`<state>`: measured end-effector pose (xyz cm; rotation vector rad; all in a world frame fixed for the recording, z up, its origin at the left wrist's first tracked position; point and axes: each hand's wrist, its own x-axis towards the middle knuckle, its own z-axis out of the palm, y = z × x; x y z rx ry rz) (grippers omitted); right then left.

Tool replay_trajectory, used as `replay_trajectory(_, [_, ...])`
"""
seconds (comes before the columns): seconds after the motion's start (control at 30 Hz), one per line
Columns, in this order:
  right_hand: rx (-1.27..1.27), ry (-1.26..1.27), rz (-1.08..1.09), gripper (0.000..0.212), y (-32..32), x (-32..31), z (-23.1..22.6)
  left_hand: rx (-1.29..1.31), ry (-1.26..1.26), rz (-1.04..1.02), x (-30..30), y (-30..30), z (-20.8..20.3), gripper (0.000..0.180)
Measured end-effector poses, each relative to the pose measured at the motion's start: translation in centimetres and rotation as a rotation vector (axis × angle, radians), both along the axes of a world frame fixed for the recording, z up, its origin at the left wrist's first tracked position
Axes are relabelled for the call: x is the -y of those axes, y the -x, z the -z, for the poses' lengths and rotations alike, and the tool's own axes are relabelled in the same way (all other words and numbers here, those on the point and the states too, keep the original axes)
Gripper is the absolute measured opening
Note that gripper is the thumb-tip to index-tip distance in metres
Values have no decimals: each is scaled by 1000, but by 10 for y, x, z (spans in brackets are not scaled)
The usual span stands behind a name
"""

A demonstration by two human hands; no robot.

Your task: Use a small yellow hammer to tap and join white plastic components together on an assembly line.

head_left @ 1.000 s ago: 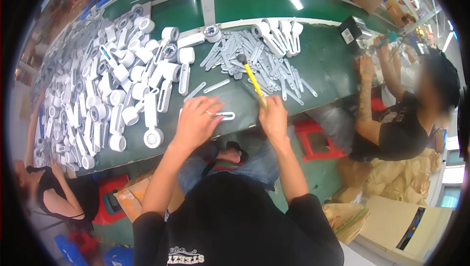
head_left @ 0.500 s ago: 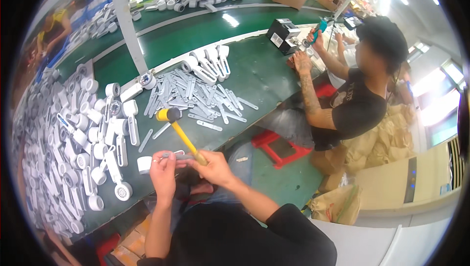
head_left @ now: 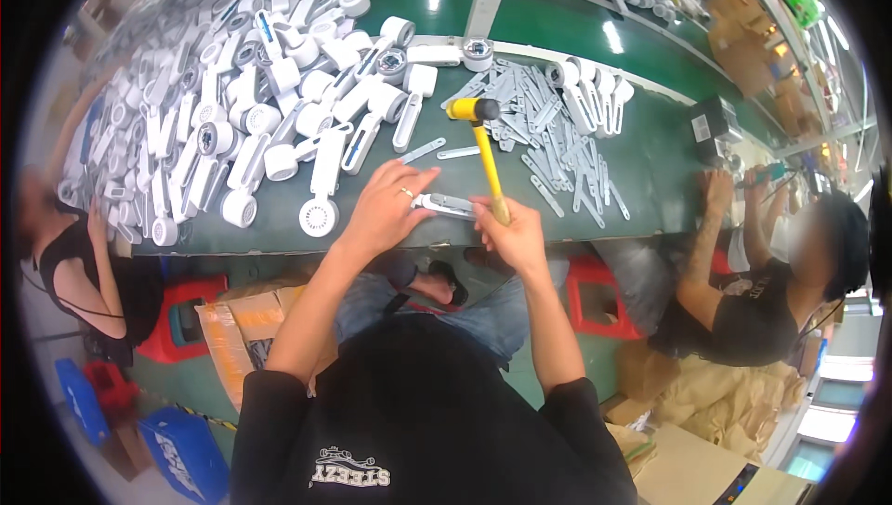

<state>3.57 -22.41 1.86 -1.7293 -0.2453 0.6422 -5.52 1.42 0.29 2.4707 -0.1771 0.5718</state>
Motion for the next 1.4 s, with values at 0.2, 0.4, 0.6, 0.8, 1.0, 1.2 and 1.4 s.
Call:
replay_trajectory(0.2, [8, 98, -77, 21, -3, -6, -1, 9, 154, -2, 2, 2, 7, 57])
replay_trajectory(0.4, [10, 220, -159, 23, -13, -7, -15, 224, -26, 154, -4, -8, 15, 31])
replay_trajectory(0.6, [-25, 310, -99, 33, -17, -15, -26, 172, -66, 143, -4, -10, 12, 20])
replay_trajectory(0.8, [-295, 72, -46, 39, -19, -5, 9, 164, -36, 155, -2, -12, 12, 17])
replay_trajectory(1.0, [-353, -50, 9, 38, -14, -5, 20, 221, -241, 149, -3, -14, 1, 26])
replay_trajectory(1.2, [-288, -52, 123, 32, -2, -10, 19, 101, -275, 250, -1, -22, 16, 34])
replay_trajectory(1.4, [-95, -229, 242, 47, 40, 14, 12, 55, -232, 226, -3, -21, 15, 40])
